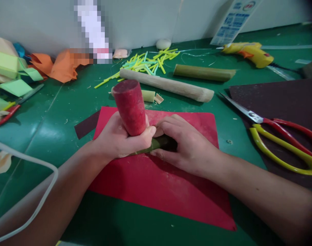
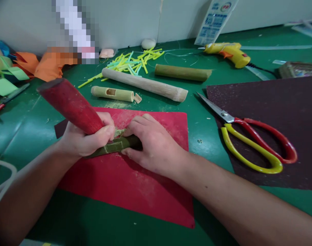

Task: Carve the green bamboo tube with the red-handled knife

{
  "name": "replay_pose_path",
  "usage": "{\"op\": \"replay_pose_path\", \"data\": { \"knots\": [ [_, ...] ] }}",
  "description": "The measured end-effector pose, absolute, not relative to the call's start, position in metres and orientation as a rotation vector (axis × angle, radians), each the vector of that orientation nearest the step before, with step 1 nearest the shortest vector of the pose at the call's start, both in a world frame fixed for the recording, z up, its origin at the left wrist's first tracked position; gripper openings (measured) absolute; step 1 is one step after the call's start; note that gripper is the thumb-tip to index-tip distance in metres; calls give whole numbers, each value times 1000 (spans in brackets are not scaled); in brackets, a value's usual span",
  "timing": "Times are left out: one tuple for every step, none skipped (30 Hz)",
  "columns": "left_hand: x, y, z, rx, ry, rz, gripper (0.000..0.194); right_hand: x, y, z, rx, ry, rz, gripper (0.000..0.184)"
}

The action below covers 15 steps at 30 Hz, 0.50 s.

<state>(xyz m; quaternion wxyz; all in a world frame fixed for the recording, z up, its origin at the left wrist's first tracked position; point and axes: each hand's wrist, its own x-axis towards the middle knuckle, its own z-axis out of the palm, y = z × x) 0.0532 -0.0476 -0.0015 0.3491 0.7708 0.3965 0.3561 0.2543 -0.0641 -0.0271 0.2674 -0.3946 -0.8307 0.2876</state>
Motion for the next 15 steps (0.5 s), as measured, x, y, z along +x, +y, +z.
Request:
{"op": "replay_pose_path", "data": {
  "knots": [
    [54, -48, -1, 1995, 1050, 933, 28, 254, -64, -27, -1067, -2244, 778, 18],
    [54, -48, -1, 1994, 1072, 942, 29, 255, -64, -27, -1070, -2245, 780, 19],
    [55, -49, 0, 1994, 1088, 946, 30, 255, -65, -27, -1071, -2245, 782, 19],
    [55, -49, 0, 1999, 1095, 947, 32, 255, -65, -27, -1071, -2245, 784, 20],
    [55, -49, 0, 2008, 1096, 944, 33, 255, -65, -27, -1072, -2242, 786, 20],
    [55, -49, 0, 2017, 1097, 946, 34, 255, -65, -27, -1073, -2241, 790, 20],
    [55, -50, 1, 2024, 1103, 951, 35, 255, -64, -27, -1077, -2239, 793, 20],
    [55, -50, 1, 2031, 1110, 961, 36, 255, -64, -27, -1081, -2238, 796, 20],
    [55, -50, 1, 2040, 1114, 972, 36, 254, -64, -27, -1083, -2240, 798, 21],
    [55, -50, 2, 2049, 1113, 981, 37, 254, -64, -27, -1085, -2242, 800, 21],
    [54, -51, 2, 2055, 1107, 984, 38, 254, -64, -27, -1084, -2244, 802, 21],
    [54, -51, 2, 2058, 1099, 981, 39, 254, -63, -27, -1082, -2245, 804, 21],
    [54, -51, 2, 2058, 1094, 976, 39, 254, -63, -27, -1084, -2244, 806, 21],
    [54, -51, 2, 2054, 1091, 969, 40, 254, -63, -27, -1087, -2242, 805, 21],
    [54, -50, 2, 2047, 1091, 963, 40, 254, -64, -27, -1088, -2238, 802, 21]
  ]
}}
